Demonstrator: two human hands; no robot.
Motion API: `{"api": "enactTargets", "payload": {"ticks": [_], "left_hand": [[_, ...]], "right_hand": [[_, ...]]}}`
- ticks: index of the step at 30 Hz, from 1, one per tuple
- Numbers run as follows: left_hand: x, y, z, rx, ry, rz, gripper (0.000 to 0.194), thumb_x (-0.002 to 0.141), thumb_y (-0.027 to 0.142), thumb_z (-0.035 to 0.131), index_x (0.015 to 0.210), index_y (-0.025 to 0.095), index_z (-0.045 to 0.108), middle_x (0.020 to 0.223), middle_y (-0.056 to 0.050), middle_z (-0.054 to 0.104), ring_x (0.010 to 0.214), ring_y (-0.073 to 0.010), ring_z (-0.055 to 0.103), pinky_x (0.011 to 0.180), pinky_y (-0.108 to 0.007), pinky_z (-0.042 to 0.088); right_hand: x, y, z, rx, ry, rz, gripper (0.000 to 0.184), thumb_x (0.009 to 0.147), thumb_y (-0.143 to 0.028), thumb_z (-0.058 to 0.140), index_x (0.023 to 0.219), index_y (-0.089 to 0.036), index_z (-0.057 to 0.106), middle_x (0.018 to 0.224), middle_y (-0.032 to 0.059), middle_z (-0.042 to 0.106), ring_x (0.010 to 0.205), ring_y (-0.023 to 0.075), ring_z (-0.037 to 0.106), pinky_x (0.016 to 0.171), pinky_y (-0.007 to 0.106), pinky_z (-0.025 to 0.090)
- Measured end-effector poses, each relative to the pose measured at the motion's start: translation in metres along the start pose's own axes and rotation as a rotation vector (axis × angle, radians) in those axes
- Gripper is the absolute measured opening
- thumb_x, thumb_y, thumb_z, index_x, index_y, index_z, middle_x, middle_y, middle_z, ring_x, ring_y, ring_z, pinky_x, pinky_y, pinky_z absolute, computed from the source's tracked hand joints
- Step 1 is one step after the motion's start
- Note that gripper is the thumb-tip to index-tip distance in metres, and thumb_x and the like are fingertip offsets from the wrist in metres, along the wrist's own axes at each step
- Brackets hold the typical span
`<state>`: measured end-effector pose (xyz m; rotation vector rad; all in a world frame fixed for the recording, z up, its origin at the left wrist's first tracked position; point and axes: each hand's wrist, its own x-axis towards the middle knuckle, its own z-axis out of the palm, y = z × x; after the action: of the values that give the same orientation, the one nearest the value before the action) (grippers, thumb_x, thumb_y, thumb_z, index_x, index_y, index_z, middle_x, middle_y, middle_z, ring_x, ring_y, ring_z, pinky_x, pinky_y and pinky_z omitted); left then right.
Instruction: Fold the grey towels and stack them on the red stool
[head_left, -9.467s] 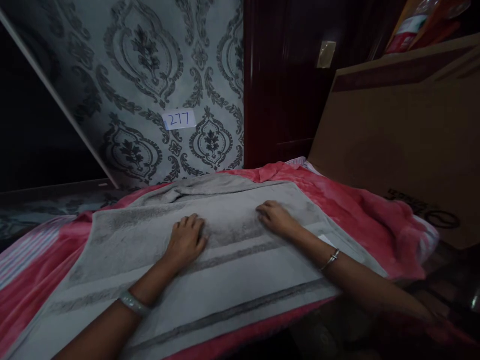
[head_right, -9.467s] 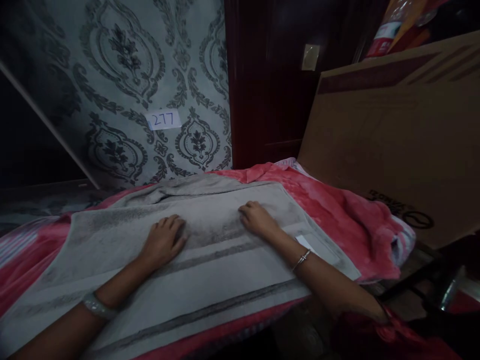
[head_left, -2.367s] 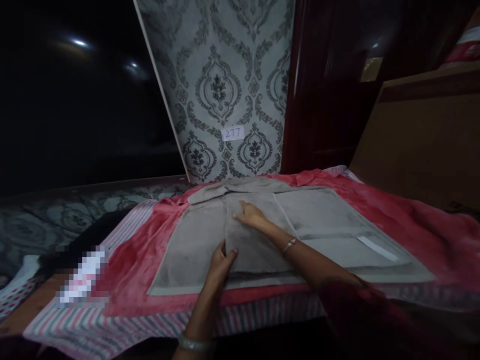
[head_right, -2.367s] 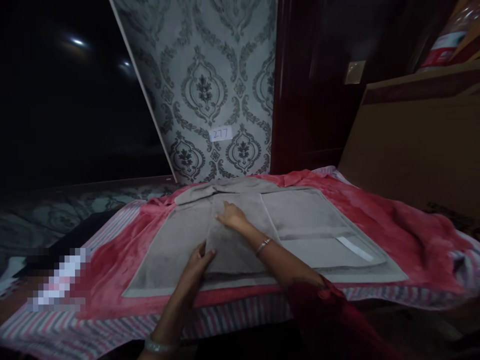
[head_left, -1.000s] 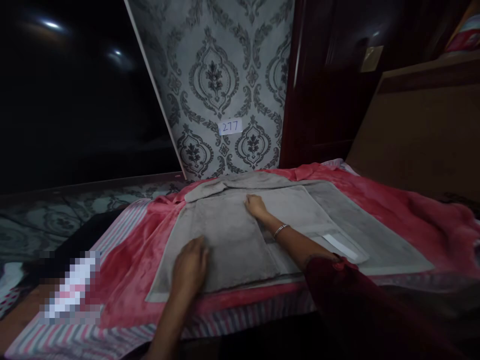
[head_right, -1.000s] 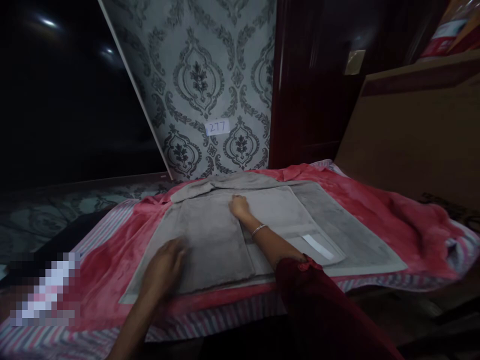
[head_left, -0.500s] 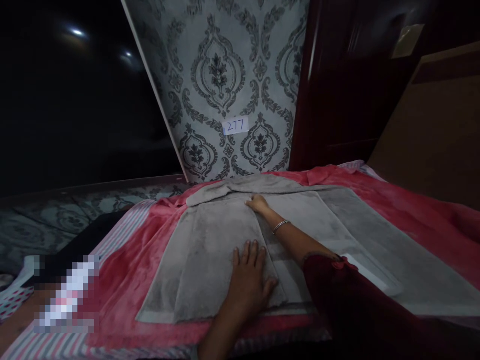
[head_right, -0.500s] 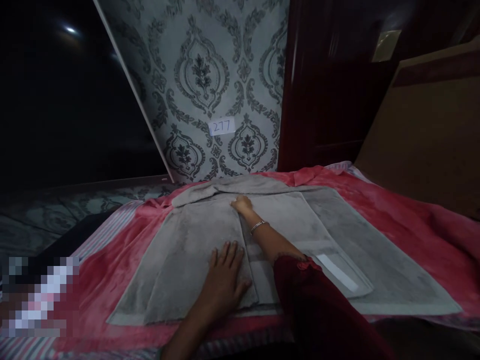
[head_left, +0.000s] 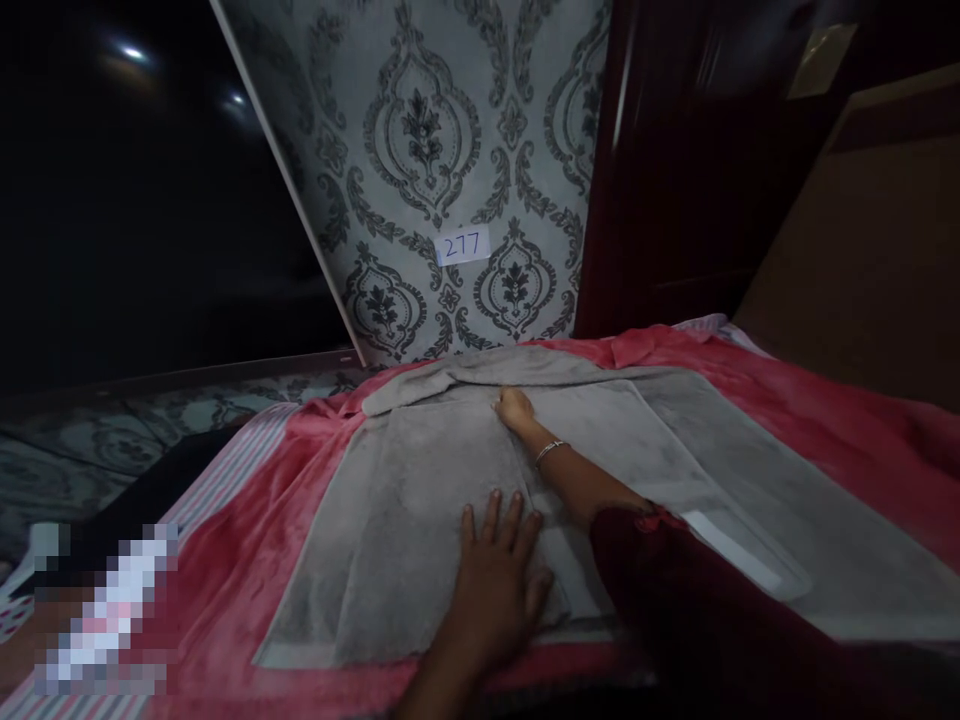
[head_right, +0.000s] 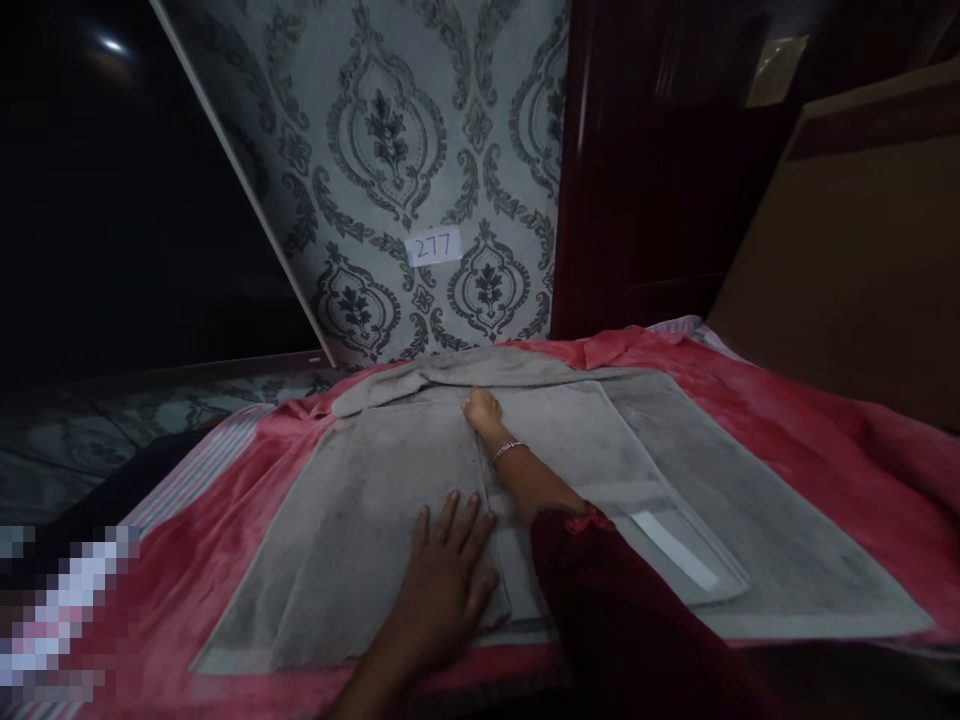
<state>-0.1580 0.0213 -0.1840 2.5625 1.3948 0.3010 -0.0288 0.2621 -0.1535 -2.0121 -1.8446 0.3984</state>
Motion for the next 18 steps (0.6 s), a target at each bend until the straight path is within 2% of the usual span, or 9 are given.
{"api": "enactTargets", "payload": {"ticks": [2, 4, 6, 8, 10, 13, 18], "left_hand": [[0.000, 0.001, -0.002, 0.002, 0.000, -0.008, 0.064, 0.095, 0.045, 0.047, 0.156, 0.030, 0.034, 0.165, -0.004, 0.023, 0.154, -0.0368, 0.008, 0.119, -0.073, 0.006], [0.001, 0.004, -0.005, 0.009, 0.000, -0.016, 0.063, 0.095, 0.043, 0.047, 0.155, 0.028, 0.035, 0.165, -0.004, 0.024, 0.154, -0.0363, 0.010, 0.120, -0.072, 0.005], [0.001, 0.007, -0.007, 0.020, -0.004, -0.018, 0.063, 0.095, 0.041, 0.047, 0.155, 0.026, 0.036, 0.165, -0.005, 0.025, 0.154, -0.0357, 0.010, 0.120, -0.070, 0.005], [0.002, 0.009, -0.008, 0.027, -0.014, -0.005, 0.062, 0.096, 0.036, 0.046, 0.155, 0.024, 0.036, 0.164, -0.006, 0.027, 0.154, -0.0340, 0.012, 0.121, -0.069, 0.004], [0.003, 0.011, -0.009, 0.026, -0.030, 0.016, 0.060, 0.096, 0.031, 0.045, 0.155, 0.022, 0.036, 0.163, -0.008, 0.029, 0.154, -0.0320, 0.017, 0.121, -0.068, 0.004], [0.005, 0.010, -0.009, 0.014, -0.040, 0.034, 0.059, 0.096, 0.029, 0.045, 0.154, 0.023, 0.038, 0.162, -0.009, 0.031, 0.153, -0.0307, 0.021, 0.122, -0.066, 0.005], [0.006, 0.005, -0.009, 0.057, -0.029, 0.046, 0.056, 0.099, 0.033, 0.043, 0.154, 0.024, 0.038, 0.162, -0.007, 0.031, 0.153, -0.0304, 0.020, 0.121, -0.066, 0.008]], "right_hand": [[-0.010, -0.004, -0.009, -0.008, 0.003, -0.023, 0.035, 0.094, -0.023, 0.055, 0.126, -0.017, 0.066, 0.122, 0.0155, 0.068, 0.115, 0.0239, 0.063, 0.090, 0.028, 0.047], [-0.027, -0.005, -0.014, -0.014, 0.029, -0.085, 0.049, 0.094, -0.023, 0.054, 0.143, -0.017, 0.054, 0.141, 0.0154, 0.058, 0.131, 0.0238, 0.052, 0.103, 0.031, 0.042], [-0.048, -0.003, -0.013, -0.038, 0.074, -0.248, 0.061, 0.095, -0.029, 0.054, 0.154, -0.021, 0.039, 0.159, 0.0118, 0.036, 0.147, 0.0241, 0.030, 0.116, 0.038, 0.030], [-0.066, 0.002, -0.007, -0.084, 0.065, -0.438, 0.065, 0.097, -0.038, 0.053, 0.157, -0.023, 0.034, 0.166, 0.0090, 0.021, 0.153, 0.0252, 0.013, 0.121, 0.047, 0.018], [-0.078, 0.008, 0.000, -0.127, -0.031, -0.518, 0.062, 0.099, -0.044, 0.046, 0.156, -0.024, 0.035, 0.166, 0.0094, 0.020, 0.153, 0.0260, 0.012, 0.121, 0.052, 0.014], [-0.081, 0.013, 0.007, -0.146, -0.165, -0.444, 0.060, 0.101, -0.049, 0.039, 0.157, -0.026, 0.034, 0.165, 0.0083, 0.024, 0.152, 0.0248, 0.017, 0.121, 0.053, 0.014], [-0.085, 0.010, 0.000, -0.158, -0.166, -0.433, 0.061, 0.103, -0.049, 0.034, 0.156, -0.020, 0.034, 0.165, 0.0096, 0.022, 0.151, 0.0257, 0.019, 0.120, 0.051, 0.017]]}}
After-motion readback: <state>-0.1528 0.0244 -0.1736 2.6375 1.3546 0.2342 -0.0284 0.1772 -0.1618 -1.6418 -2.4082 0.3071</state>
